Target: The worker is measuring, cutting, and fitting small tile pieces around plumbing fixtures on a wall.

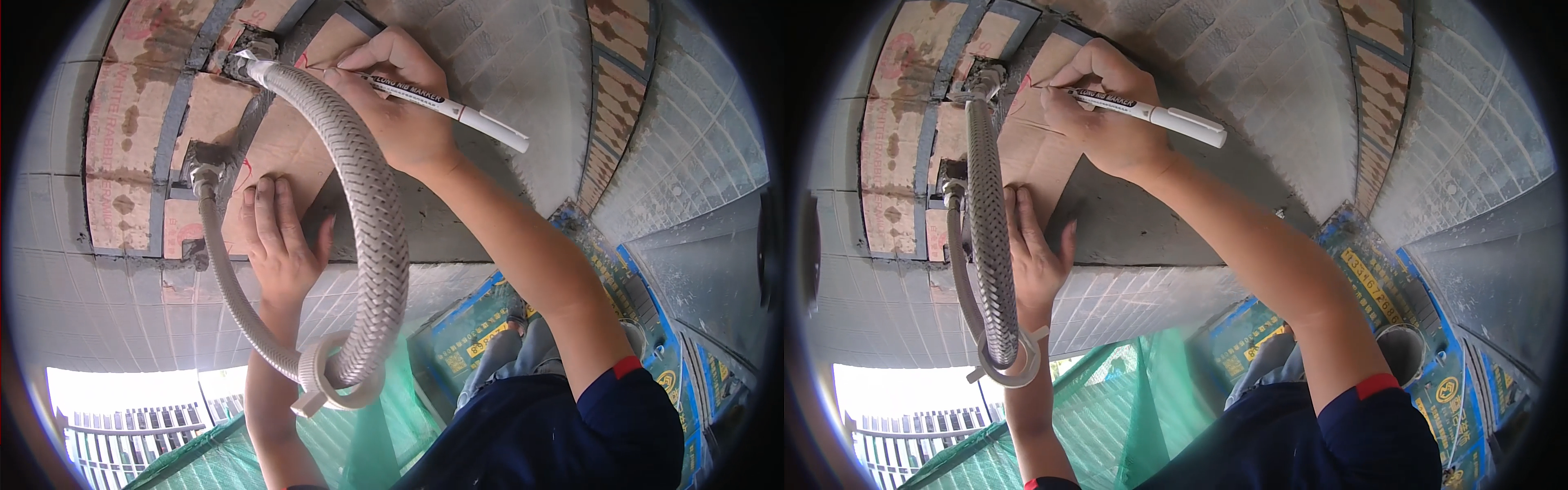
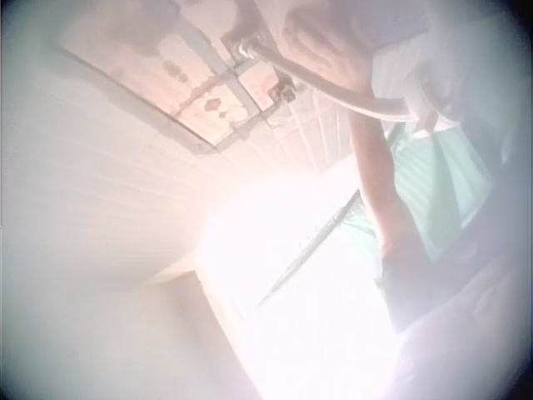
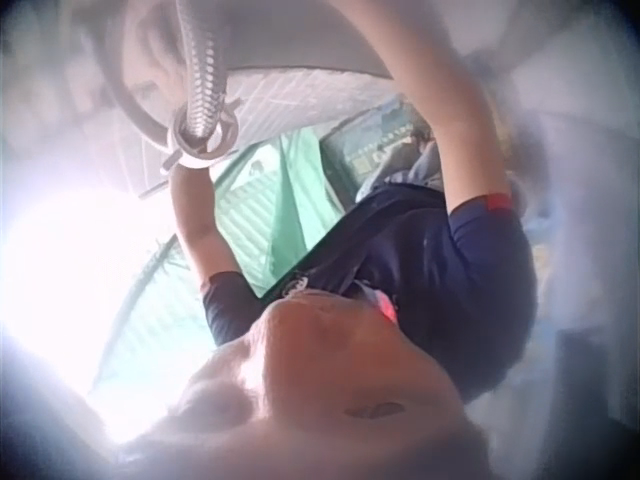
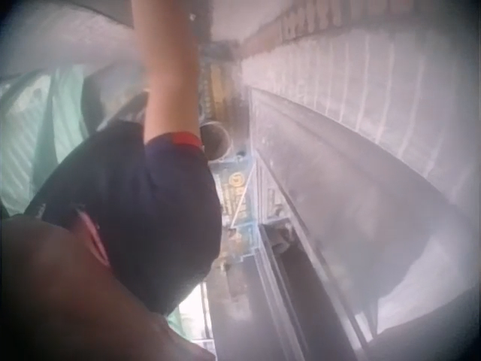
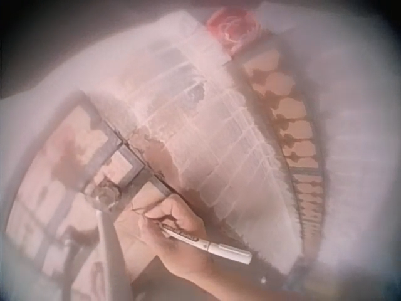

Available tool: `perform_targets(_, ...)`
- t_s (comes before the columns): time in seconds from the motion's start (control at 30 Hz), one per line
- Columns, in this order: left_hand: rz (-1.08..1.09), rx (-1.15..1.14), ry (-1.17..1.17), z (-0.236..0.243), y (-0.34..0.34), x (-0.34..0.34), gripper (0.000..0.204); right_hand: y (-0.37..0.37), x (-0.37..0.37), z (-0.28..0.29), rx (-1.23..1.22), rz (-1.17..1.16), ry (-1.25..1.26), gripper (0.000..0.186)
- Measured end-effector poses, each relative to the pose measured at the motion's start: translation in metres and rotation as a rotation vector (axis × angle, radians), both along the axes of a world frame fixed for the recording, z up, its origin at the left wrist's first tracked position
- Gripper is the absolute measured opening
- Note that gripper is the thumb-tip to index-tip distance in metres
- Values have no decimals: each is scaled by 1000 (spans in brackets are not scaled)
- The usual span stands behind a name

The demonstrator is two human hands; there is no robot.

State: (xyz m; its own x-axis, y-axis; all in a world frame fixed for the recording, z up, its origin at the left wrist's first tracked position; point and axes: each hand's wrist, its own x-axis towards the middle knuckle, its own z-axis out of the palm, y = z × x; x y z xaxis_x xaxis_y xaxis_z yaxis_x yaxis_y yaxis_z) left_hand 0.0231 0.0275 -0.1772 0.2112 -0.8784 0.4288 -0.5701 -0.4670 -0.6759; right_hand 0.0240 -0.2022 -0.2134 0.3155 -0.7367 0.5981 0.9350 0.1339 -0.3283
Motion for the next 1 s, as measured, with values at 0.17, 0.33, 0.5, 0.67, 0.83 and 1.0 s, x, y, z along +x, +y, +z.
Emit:
perform_targets(0.17,35,-29,61,-4,5,3,72,-3,-3,1,-34,51,-4,14)
perform_targets(0.33,-17,-3,-7,0,4,5,73,-3,1,-1,-77,25,-20,14)
perform_targets(0.5,-25,-56,30,2,-3,-1,74,-8,-13,3,-271,-92,130,15)
perform_targets(0.67,-84,-106,68,0,1,-2,65,-22,-33,8,-27,-166,199,25)
perform_targets(0.83,-122,-157,70,0,1,-1,60,-37,-26,0,-306,-671,403,28)
perform_targets(1.0,-136,-270,38,7,-3,-9,59,-27,-35,7,-401,-618,601,52)
